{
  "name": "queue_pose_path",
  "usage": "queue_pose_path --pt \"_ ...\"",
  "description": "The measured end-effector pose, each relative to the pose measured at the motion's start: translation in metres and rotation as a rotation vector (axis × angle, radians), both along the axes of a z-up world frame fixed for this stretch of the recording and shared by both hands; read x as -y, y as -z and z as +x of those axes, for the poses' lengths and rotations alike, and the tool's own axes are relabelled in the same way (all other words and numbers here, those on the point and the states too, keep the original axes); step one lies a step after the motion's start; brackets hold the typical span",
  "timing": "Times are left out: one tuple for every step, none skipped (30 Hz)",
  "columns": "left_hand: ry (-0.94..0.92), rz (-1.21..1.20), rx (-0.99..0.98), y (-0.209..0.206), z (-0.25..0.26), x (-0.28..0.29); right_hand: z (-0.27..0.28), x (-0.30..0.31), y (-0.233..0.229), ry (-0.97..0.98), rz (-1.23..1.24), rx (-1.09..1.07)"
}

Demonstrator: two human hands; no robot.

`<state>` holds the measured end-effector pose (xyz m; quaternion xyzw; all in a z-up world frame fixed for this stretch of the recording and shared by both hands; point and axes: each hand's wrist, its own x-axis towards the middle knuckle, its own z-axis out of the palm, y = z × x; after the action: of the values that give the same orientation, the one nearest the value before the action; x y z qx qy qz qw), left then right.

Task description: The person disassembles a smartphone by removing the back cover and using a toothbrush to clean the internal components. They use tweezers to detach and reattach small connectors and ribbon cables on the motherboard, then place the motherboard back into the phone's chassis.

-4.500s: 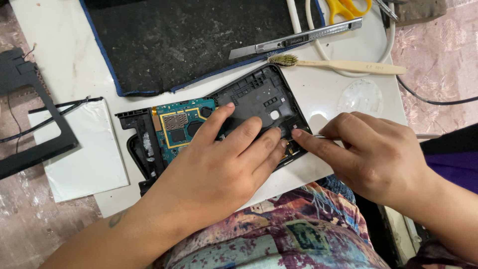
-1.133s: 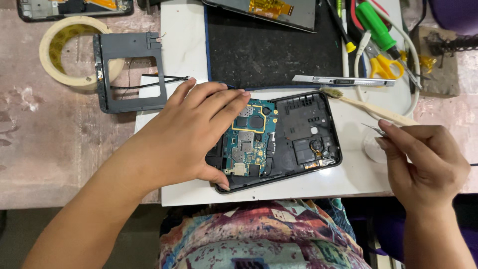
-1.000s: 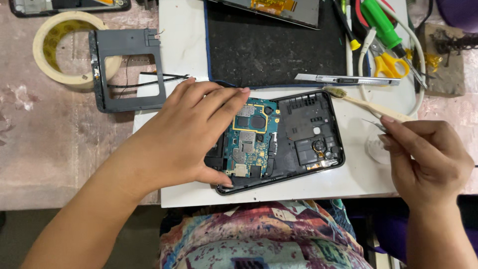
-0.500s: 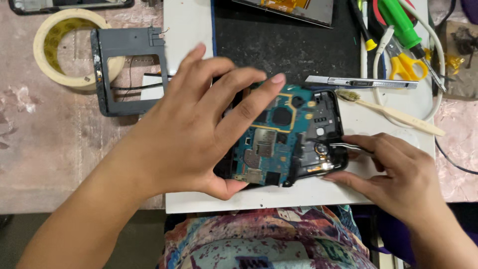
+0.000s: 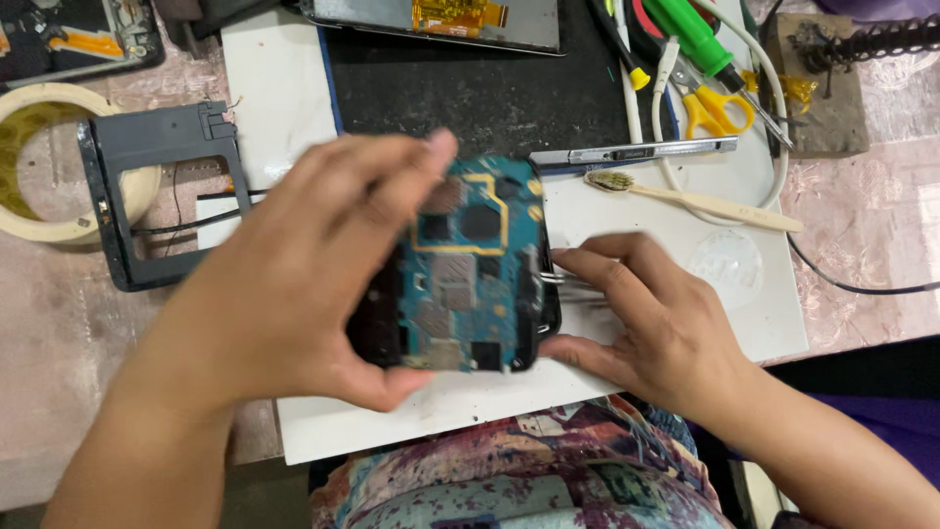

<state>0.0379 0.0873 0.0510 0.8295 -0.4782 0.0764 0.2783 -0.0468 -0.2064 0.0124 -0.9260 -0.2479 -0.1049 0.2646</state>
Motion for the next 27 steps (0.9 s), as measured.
queue_pose_path --pt "-0.009 -0.024 0.016 -0.002 0.004 -0.005 0.004 0.000 -0.003 -0.013 -0.036 -0.014" --pt "-0.053 -0.045 0.023 -0.006 0.007 -0.013 0.009 0.000 -0.007 -0.025 -0.072 -0.029" --pt "-0.103 -0.064 0.030 -0.010 0.008 -0.022 0.014 -0.001 -0.010 -0.045 -0.106 -0.044" --pt "-0.153 -0.083 0.036 -0.013 0.009 -0.032 0.020 -0.001 -0.013 -0.068 -0.140 -0.052" --pt "-0.146 -0.098 0.074 -0.015 0.013 -0.041 0.026 -0.001 -0.017 -0.096 -0.172 -0.067" --pt "-0.138 -0.113 0.112 -0.018 0.017 -0.050 0.031 -0.002 -0.019 -0.123 -0.204 -0.082" --pt "-0.147 -0.121 0.140 -0.017 0.019 -0.057 0.036 -0.006 -0.020 -0.164 -0.239 -0.074" --pt "-0.157 -0.129 0.168 -0.017 0.021 -0.063 0.040 -0.009 -0.019 -0.204 -0.274 -0.066" --pt "-0.185 -0.129 0.181 -0.016 0.022 -0.067 0.044 -0.012 -0.019 -0.243 -0.311 -0.057" --pt "-0.202 -0.130 0.198 -0.015 0.022 -0.071 0.050 -0.016 -0.018 -0.263 -0.329 -0.058" --pt "-0.214 -0.131 0.213 -0.013 0.023 -0.075 0.054 -0.021 -0.015 -0.278 -0.345 -0.061" --pt "-0.215 -0.134 0.232 -0.011 0.024 -0.078 0.057 -0.024 -0.013 -0.294 -0.362 -0.064" --pt "-0.218 -0.136 0.236 -0.009 0.025 -0.081 0.057 -0.024 -0.013 -0.289 -0.358 -0.070" --pt "-0.222 -0.138 0.241 -0.008 0.026 -0.083 0.056 -0.024 -0.014 -0.283 -0.354 -0.075" --pt "-0.232 -0.143 0.232 -0.007 0.027 -0.087 0.056 -0.024 -0.014 -0.277 -0.353 -0.081" --pt "-0.245 -0.144 0.239 -0.006 0.029 -0.090 0.055 -0.024 -0.014 -0.260 -0.361 -0.109" --pt "-0.268 -0.148 0.247 -0.005 0.028 -0.094 0.052 -0.025 -0.015 -0.247 -0.369 -0.135" --pt "-0.294 -0.148 0.271 -0.004 0.028 -0.096 0.050 -0.025 -0.017 -0.233 -0.376 -0.161" --pt "-0.302 -0.154 0.274 -0.004 0.029 -0.099 0.049 -0.023 -0.019 -0.236 -0.372 -0.139" --pt "-0.310 -0.161 0.277 -0.004 0.030 -0.102 0.048 -0.020 -0.023 -0.239 -0.367 -0.118" --pt "-0.298 -0.177 0.252 -0.003 0.031 -0.104 0.046 -0.016 -0.026 -0.238 -0.363 -0.103" --pt "-0.292 -0.188 0.236 -0.002 0.032 -0.105 0.047 -0.012 -0.029 -0.231 -0.353 -0.054" --pt "-0.287 -0.199 0.220 -0.002 0.031 -0.106 0.052 -0.007 -0.033 -0.225 -0.343 -0.005" --pt "-0.290 -0.206 0.213 -0.001 0.031 -0.105 0.057 -0.002 -0.037 -0.220 -0.333 0.045" --pt "-0.294 -0.212 0.210 -0.002 0.030 -0.105 0.064 0.003 -0.041 -0.200 -0.357 0.094" --pt "-0.298 -0.218 0.206 -0.003 0.029 -0.104 0.073 0.008 -0.046 -0.181 -0.380 0.143" --pt "-0.300 -0.224 0.202 -0.005 0.028 -0.102 0.083 0.012 -0.049 -0.159 -0.404 0.191"
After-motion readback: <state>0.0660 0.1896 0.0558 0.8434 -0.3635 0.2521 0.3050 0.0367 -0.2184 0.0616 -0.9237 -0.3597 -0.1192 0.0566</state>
